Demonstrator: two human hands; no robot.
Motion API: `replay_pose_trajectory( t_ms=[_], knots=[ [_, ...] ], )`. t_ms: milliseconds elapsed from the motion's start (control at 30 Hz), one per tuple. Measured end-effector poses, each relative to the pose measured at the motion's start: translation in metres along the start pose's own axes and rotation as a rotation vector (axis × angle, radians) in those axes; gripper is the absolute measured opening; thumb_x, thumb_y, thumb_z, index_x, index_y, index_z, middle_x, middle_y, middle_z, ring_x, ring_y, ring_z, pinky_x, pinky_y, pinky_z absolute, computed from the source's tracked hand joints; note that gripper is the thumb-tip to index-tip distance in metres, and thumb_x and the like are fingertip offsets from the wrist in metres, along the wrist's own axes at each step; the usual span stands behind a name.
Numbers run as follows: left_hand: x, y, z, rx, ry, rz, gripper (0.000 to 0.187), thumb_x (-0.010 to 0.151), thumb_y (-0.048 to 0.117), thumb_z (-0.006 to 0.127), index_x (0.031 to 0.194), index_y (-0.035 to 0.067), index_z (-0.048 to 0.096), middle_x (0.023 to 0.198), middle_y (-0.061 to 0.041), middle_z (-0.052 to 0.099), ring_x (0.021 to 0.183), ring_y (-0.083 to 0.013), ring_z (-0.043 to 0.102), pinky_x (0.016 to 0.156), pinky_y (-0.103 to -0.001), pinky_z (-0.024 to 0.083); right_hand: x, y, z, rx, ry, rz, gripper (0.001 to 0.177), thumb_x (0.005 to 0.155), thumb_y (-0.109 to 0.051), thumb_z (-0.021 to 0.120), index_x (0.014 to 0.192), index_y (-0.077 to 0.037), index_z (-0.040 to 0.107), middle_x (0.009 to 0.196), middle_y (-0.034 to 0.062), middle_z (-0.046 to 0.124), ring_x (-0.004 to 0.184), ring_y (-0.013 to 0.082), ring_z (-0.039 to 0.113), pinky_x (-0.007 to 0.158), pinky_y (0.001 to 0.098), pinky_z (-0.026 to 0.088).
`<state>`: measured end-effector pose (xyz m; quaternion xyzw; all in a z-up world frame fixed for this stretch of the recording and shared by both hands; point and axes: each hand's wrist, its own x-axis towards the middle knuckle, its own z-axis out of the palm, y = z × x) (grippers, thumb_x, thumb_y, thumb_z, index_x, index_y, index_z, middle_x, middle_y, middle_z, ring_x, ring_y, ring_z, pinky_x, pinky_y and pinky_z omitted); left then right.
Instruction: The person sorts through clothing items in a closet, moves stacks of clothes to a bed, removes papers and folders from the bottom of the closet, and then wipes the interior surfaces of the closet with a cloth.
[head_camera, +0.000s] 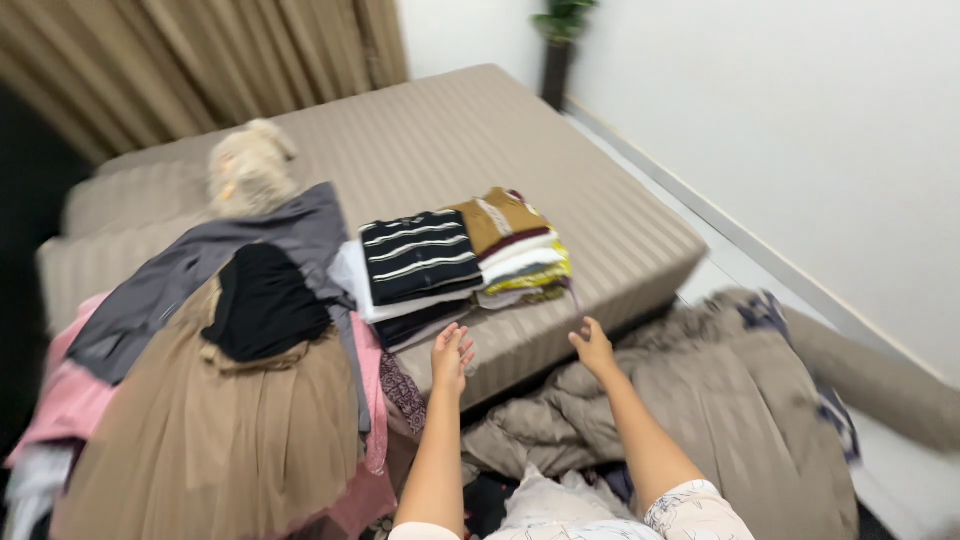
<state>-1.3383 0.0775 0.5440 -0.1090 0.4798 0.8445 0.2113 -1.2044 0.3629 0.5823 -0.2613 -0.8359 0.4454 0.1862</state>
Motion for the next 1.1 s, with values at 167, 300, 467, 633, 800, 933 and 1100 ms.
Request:
replay_pose_trajectory(
  t_ms=[167,300,467,633,800,933,1100],
  knots=[
    [-0.046,-0.038,-0.003,0.067,-0.180,-0.066,0.043,0.100,0.026,0.060,0.141,0.014,0.054,0.135,-0.007,0.065,0.107,-0.0193,0.066,0.084,-0.033,0.053,-0.102,0.033,-0.035,0.219,0.323,0.048,0.058,0.094,-0.020,0.075,0.143,-0.003,0.050,0.126,0.0201,0.070,0.111,0.0217,0.067,0.089,0.0314,0.053],
    [-0.104,-0.082,-0.005,0.127,-0.321,-0.154,0.044,0.099,0.025,0.062,0.141,0.013,0.054,0.136,-0.005,0.066,0.107,-0.0193,0.067,0.083,-0.033,0.054,-0.208,0.059,-0.063,0.579,0.415,0.183,0.058,0.095,-0.017,0.068,0.147,-0.005,0.046,0.111,0.0116,0.071,0.080,0.0145,0.067,0.064,0.0258,0.051],
    [-0.170,-0.135,0.043,0.248,-0.476,-0.339,0.045,0.098,0.026,0.064,0.140,0.014,0.054,0.134,-0.005,0.067,0.100,-0.0180,0.065,0.075,-0.035,0.053,-0.336,0.081,-0.133,0.483,0.673,0.374,0.057,0.095,-0.016,0.069,0.146,-0.006,0.046,0.103,0.0098,0.073,0.075,0.0142,0.069,0.057,0.0262,0.050],
    [-0.249,-0.204,0.101,0.343,-0.708,-0.484,0.044,0.098,0.026,0.063,0.140,0.015,0.053,0.133,-0.006,0.067,0.100,-0.0191,0.066,0.078,-0.035,0.053,-0.469,0.104,-0.198,0.544,1.041,0.527,0.058,0.094,-0.018,0.069,0.146,-0.005,0.046,0.106,0.0110,0.073,0.078,0.0163,0.070,0.065,0.0278,0.056],
    [-0.358,-0.279,0.145,0.493,-0.949,-0.617,0.044,0.098,0.024,0.062,0.140,0.015,0.052,0.135,-0.003,0.065,0.106,-0.0203,0.066,0.082,-0.034,0.053,-0.609,0.116,-0.231,0.537,1.366,0.547,0.057,0.095,-0.020,0.069,0.145,-0.003,0.047,0.107,0.0133,0.073,0.083,0.0188,0.073,0.069,0.0303,0.056],
    [-0.466,-0.334,0.161,0.594,-1.130,-0.730,0.045,0.098,0.022,0.063,0.140,0.014,0.052,0.136,-0.005,0.065,0.108,-0.0224,0.064,0.081,-0.036,0.052,-0.732,0.111,-0.243,0.529,1.591,0.605,0.058,0.094,-0.022,0.069,0.144,-0.004,0.047,0.104,0.0140,0.071,0.084,0.0217,0.073,0.070,0.0323,0.057],
    [-0.630,-0.398,0.142,0.663,-1.387,-0.877,0.045,0.098,0.023,0.064,0.140,0.013,0.052,0.137,-0.005,0.065,0.109,-0.0216,0.063,0.083,-0.035,0.051,-0.904,0.087,-0.230,0.478,1.905,0.724,0.053,0.094,-0.022,0.070,0.140,-0.004,0.052,0.103,0.0118,0.070,0.085,0.0208,0.073,0.071,0.0321,0.058]
  ],
)
